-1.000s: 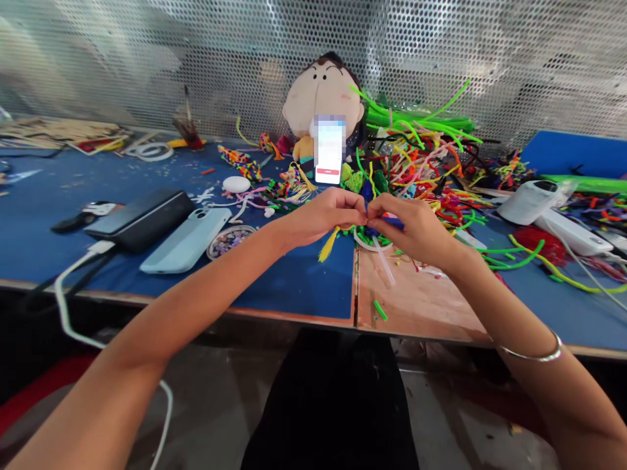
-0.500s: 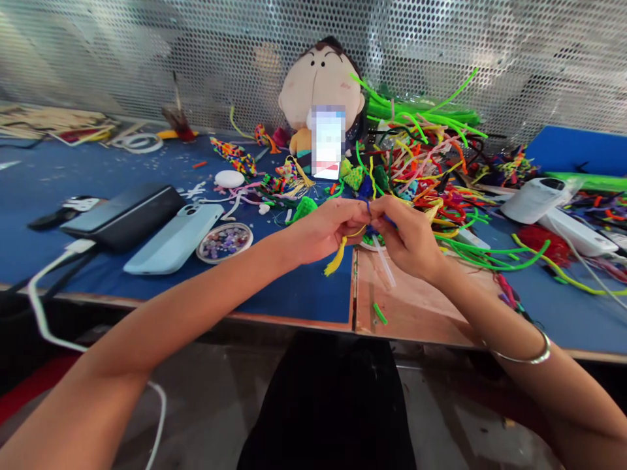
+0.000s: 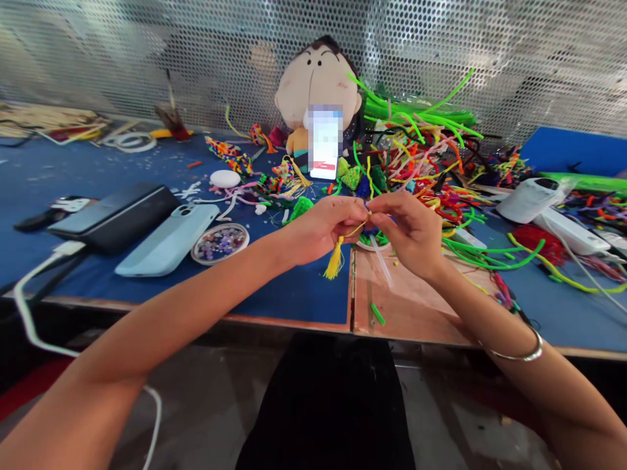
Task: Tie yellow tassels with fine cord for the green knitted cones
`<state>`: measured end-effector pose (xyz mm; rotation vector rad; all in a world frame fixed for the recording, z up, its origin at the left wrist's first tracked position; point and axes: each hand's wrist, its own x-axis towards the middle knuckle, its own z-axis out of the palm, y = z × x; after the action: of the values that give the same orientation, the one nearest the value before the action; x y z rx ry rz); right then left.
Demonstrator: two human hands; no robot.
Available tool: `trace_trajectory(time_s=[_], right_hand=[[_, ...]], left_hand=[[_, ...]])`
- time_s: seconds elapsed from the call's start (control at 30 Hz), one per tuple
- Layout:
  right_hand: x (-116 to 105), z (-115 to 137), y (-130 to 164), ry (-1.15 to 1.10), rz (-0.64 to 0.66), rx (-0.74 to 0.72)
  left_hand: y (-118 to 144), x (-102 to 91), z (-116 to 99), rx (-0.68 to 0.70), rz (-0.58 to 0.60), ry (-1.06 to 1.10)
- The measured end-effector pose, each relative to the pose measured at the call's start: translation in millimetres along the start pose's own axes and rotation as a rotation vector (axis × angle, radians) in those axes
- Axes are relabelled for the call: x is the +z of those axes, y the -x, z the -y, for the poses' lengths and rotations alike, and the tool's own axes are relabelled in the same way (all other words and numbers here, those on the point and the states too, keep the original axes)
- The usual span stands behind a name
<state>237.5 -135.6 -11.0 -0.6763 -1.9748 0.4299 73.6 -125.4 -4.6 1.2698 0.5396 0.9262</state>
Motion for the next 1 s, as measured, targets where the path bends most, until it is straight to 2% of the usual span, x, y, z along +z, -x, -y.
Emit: trace_trajectory(time_s=[0.2, 0.33, 0.57, 0.67, 0.77, 0.9, 1.0], right_hand=[[-6.8, 7.0, -3.4, 0.163, 0.087, -0.071], [-7.9, 5.6, -4.6, 0.295, 0.177, -0.168], [-6.9, 4.0, -7.5, 0.4, 0.336, -0.203], [-8.1, 5.5, -7.9, 0.383, 0.365, -0.181], [-9.4, 7.7, -8.9, 0.331, 0.371, -0.145], [-10.7, 10.2, -9.9, 0.264, 0.35, -0.111], [-11.3, 8.3, -7.5, 0.215, 0.323, -0.092]], left_hand=[[0.5, -1.1, -0.1, 0.022, -0.01, -0.127], [1.2, 0.9, 0.9, 0.036, -0.019, -0.173], [0.8, -0.2, 4.8, 0.079, 0.003, -0.285], [0.2, -1.4, 6.5, 0.058, 0.03, -0.247], [-1.0, -0.1, 7.2, -0.022, 0.028, -0.148], [-3.0, 3.1, 6.2, -0.153, 0.009, -0.022], [-3.6, 1.1, 1.3, -0.192, 0.012, 0.04]])
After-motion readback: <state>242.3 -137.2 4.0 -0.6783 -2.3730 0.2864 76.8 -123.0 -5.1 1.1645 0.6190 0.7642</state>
